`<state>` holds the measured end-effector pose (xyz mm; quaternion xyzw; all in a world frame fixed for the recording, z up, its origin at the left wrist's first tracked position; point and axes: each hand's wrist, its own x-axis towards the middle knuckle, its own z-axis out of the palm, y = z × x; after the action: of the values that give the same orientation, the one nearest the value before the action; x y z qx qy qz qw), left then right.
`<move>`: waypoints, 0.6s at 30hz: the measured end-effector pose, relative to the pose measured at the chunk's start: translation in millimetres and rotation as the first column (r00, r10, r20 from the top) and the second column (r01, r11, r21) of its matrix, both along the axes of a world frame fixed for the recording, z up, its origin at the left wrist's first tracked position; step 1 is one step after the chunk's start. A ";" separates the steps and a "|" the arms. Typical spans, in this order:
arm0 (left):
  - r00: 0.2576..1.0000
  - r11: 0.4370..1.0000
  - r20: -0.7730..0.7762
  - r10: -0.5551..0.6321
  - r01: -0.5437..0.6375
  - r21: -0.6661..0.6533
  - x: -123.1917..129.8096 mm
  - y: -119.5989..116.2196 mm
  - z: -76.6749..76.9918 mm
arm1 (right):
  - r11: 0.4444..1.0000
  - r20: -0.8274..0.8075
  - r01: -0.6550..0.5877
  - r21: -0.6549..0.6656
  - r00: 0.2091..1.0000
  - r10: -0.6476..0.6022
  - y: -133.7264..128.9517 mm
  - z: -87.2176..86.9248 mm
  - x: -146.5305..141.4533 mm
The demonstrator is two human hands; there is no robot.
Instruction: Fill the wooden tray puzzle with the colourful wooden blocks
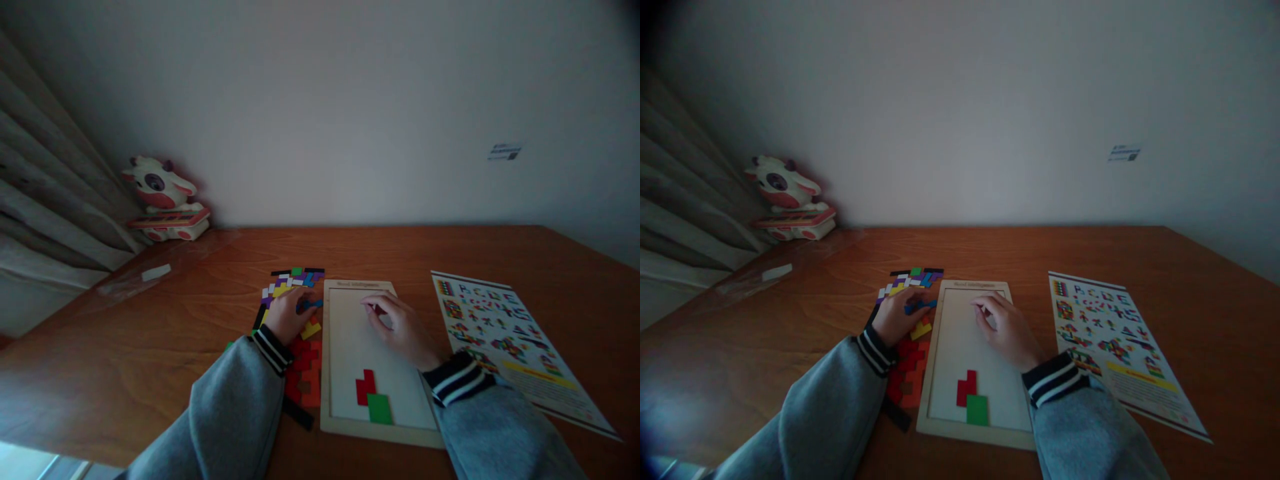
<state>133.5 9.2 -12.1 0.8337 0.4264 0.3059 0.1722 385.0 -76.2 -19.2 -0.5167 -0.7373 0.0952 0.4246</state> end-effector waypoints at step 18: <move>0.984 0.975 -0.003 -0.177 0.176 0.138 4.3 -5.1 0.0 | 0.998 0.022 -0.047 -0.029 0.999 0.048 -1.0 3.5 -3.0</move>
<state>137.8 4.0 -12.1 0.8768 0.3275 0.3218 0.1425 382.0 -77.2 -15.7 -0.5061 -0.7526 0.1098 0.4067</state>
